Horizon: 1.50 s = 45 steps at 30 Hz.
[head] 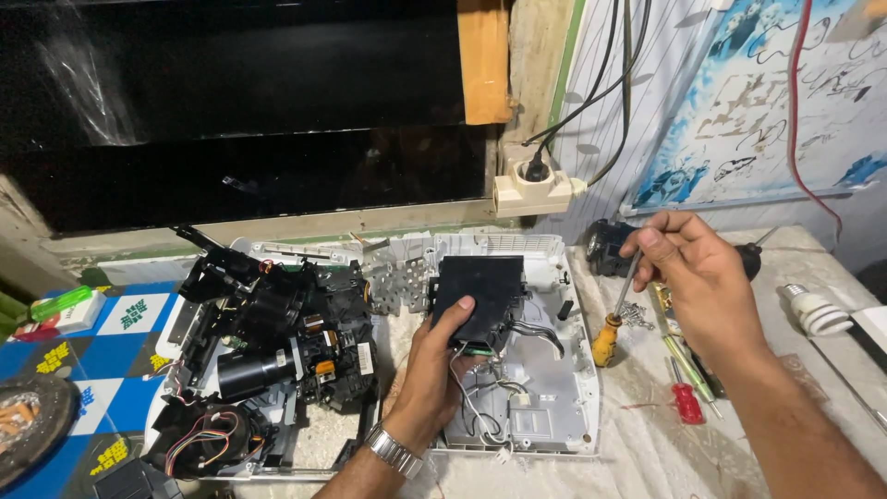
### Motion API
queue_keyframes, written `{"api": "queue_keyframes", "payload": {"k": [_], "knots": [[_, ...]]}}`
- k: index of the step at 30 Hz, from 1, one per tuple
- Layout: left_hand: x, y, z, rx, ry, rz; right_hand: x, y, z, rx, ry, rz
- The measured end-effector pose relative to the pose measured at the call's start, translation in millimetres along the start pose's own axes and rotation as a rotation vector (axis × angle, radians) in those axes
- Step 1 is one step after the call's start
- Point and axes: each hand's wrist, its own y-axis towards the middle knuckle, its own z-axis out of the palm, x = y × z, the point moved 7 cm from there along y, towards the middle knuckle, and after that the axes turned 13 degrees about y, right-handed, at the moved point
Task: Disassembling an electronic device by removing the main circuit board and internal plastic components using a screwdriver.
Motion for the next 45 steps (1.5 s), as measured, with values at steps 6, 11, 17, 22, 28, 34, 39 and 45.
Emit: {"api": "queue_keyframes", "payload": {"k": [6,11,17,22,28,34,39,45], "knots": [[-0.2,-1.1,0.0,0.0,-0.027,0.013,-7.1,0.8,0.0,0.026,0.065,-0.082],[3.5,-4.2,-5.0,-0.086,0.039,-0.058,-15.6,-2.0,0.6,0.022,0.028,-0.073],[-4.4,-8.9,-4.0,-0.1,-0.006,0.013,-68.4,-20.9,-17.0,0.053,-0.185,-0.032],[-1.8,-2.0,-5.6,-0.064,0.014,0.091,-55.3,-27.4,-21.6,0.206,-0.421,-0.323],[0.6,1.1,-1.7,0.016,0.005,0.117,2.6,-36.0,-19.5,0.29,-0.511,-0.605],[-8.2,-9.0,2.2,0.011,0.062,0.123,28.2,-48.8,-19.3,0.166,-0.307,-0.643],[-12.7,-12.1,1.4,-0.019,0.095,0.156,19.8,-54.0,-24.6,0.108,-0.171,-0.669],[-6.4,-5.8,-3.2,-0.052,0.252,0.151,37.8,-73.0,3.8,-0.016,-0.271,-0.622]]}}
